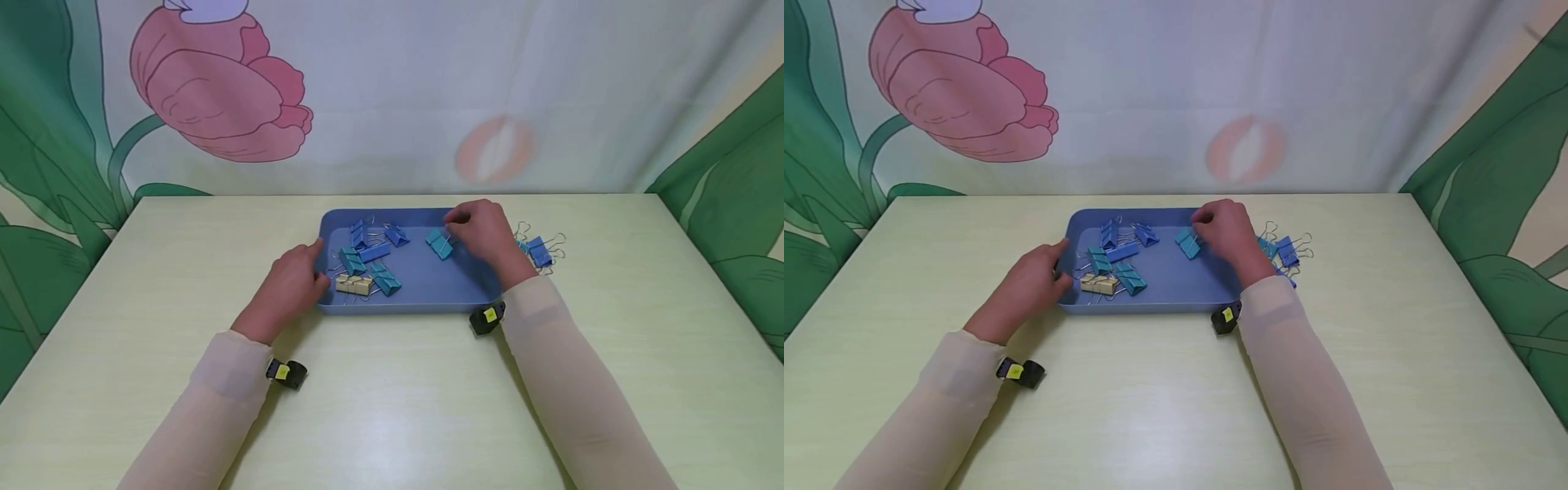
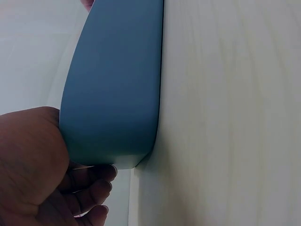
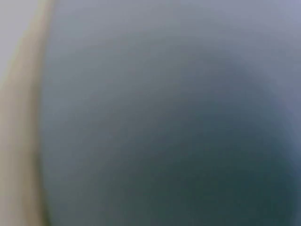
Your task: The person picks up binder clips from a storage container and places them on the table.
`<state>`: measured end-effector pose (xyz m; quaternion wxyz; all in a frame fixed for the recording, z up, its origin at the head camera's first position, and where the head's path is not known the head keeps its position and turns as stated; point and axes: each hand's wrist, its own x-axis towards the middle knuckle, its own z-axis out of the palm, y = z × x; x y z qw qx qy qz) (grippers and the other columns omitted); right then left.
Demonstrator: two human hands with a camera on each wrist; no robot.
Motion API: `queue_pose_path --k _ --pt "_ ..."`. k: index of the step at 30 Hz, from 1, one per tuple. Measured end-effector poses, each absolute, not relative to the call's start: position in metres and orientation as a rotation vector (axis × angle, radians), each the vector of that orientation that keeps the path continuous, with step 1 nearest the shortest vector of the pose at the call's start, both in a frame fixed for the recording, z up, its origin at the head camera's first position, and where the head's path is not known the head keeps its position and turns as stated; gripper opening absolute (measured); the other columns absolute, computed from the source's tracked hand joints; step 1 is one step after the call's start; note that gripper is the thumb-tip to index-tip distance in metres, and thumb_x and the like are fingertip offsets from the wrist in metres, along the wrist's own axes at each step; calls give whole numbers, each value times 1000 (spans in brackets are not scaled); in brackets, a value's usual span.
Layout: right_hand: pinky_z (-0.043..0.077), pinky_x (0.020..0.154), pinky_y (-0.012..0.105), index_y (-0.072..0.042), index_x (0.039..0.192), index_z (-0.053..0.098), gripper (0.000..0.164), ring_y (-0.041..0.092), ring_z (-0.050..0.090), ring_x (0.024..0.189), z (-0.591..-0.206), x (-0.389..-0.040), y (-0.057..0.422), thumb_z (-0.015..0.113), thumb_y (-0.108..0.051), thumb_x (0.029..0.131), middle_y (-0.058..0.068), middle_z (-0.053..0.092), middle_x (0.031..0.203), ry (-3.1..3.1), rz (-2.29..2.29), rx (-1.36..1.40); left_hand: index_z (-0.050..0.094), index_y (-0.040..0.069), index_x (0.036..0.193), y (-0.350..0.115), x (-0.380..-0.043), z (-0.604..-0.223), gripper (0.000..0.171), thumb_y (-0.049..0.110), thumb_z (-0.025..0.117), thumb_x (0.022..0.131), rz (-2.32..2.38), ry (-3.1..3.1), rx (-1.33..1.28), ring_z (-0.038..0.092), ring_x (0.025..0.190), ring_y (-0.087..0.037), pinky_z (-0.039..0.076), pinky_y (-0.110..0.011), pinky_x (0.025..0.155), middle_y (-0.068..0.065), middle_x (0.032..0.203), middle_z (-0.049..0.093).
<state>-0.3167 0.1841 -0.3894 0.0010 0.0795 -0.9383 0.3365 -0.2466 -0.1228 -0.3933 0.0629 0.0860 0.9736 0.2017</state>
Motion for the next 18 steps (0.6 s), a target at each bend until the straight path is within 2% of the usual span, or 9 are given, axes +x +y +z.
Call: queue_pose_path --k 11,18 --pt "51 81 40 -8 106 74 21 24 65 92 -389 -315 185 62 -18 93 10 72 107 -2943 1045 232 28 -5 150 -123 -248 -395 64 13 49 92 611 2936 247 49 122 -37 38 -52 107 -27 141 46" --pt "51 75 38 -8 105 74 21 23 66 88 -385 -312 184 61 -17 92 10 72 104 -2934 1130 228 28 -5 149 -123 -248 -396 63 13 49 92 604 2940 256 49 120 -38 39 -53 106 -27 140 47"
